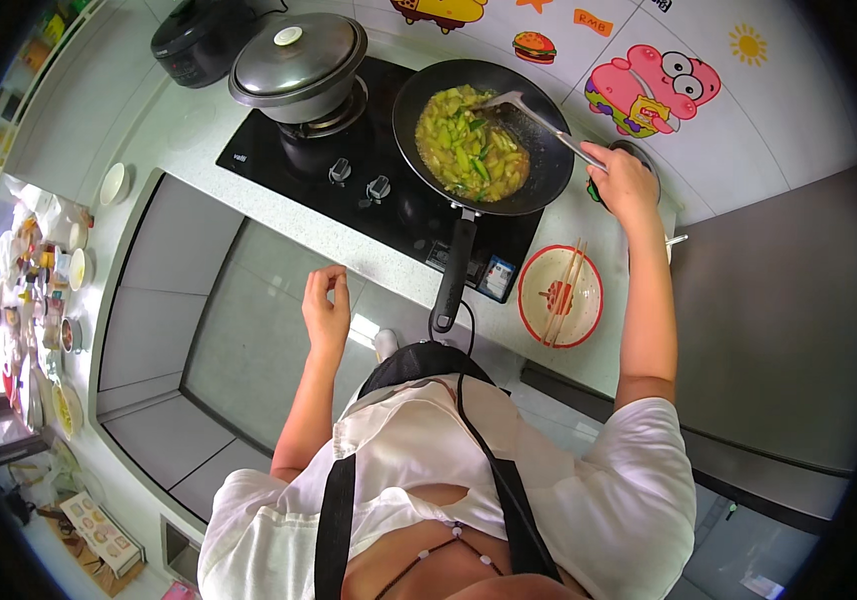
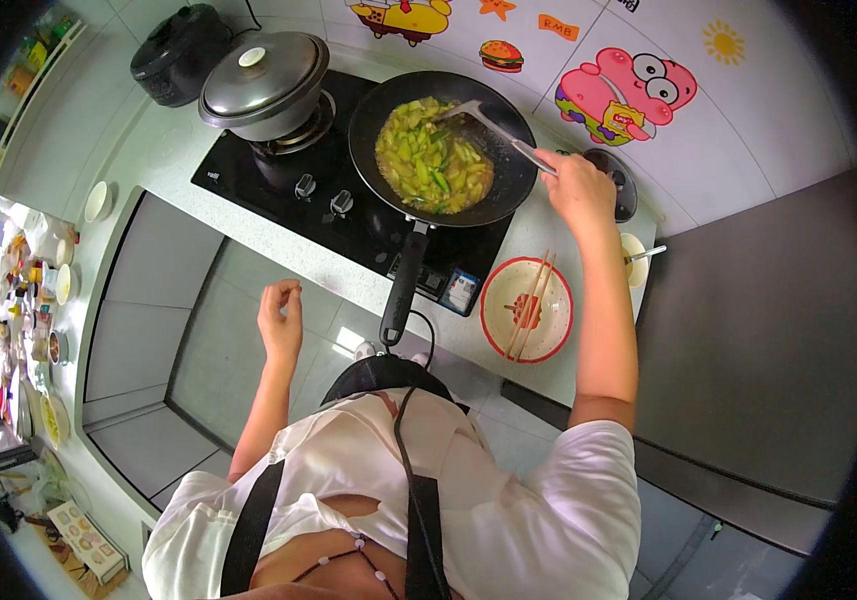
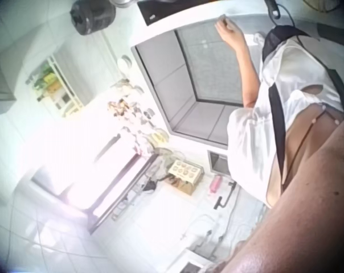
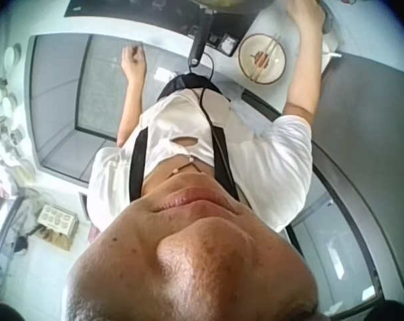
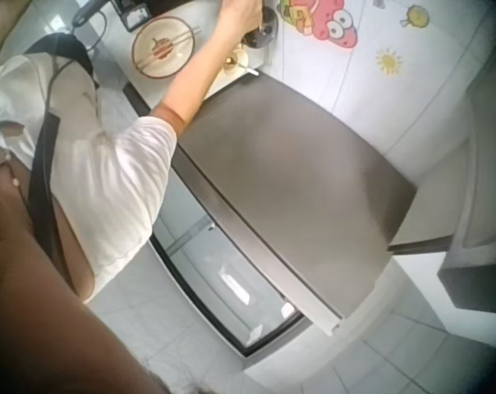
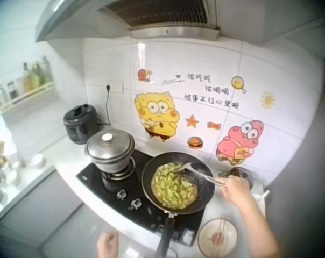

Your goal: The person stirs vegetables in a pan with a spatula and chopsticks, adds liquid from a bottle, and سپس transfers the cooked vegetables to a plate using a spatula.

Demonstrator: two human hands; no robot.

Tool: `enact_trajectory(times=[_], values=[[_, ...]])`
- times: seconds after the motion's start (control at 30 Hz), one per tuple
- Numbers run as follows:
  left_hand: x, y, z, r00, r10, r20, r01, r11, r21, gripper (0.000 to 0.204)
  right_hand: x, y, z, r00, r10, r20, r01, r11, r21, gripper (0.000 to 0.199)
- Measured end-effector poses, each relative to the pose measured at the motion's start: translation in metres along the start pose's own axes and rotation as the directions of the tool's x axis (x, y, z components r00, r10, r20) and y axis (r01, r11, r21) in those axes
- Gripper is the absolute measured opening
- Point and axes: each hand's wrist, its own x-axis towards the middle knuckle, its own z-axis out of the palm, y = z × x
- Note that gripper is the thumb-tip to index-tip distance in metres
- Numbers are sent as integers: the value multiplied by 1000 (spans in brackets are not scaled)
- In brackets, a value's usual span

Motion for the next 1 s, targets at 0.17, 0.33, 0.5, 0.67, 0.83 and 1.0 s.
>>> enact_trajectory(times=[0.17, 0.33, 0.5, 0.67, 0.83, 1.0], values=[[4, -1, 1, 1000, -2, 1, 2, 1000, -4, 8, 1, 5, 6, 994, 111, 24, -112, 990, 91, 27], [5, -1, -2, 1000, 8, 1, -8, 1000, -4, 8, 34, 12, 22, 965, 219, 144, -245, 950, 195, 28], [3, -7, 0, 1000, 18, 14, -18, 1000, -16, 8, 46, -25, 37, 1000, -9, 14, 6, 973, 229, 28], [4, -2, 3, 999, 9, 50, -8, 1000, -21, 8, 4, -55, -6, 988, -63, 138, 46, 991, 124, 27], [10, 5, 12, 996, 49, 80, -44, 997, -57, 8, -50, -30, -47, 992, -106, 68, 98, 989, 108, 27], [10, 10, 23, 989, 88, 118, -79, 994, -77, 8, -71, -2, -95, 969, 44, 244, -74, 991, 113, 24]])
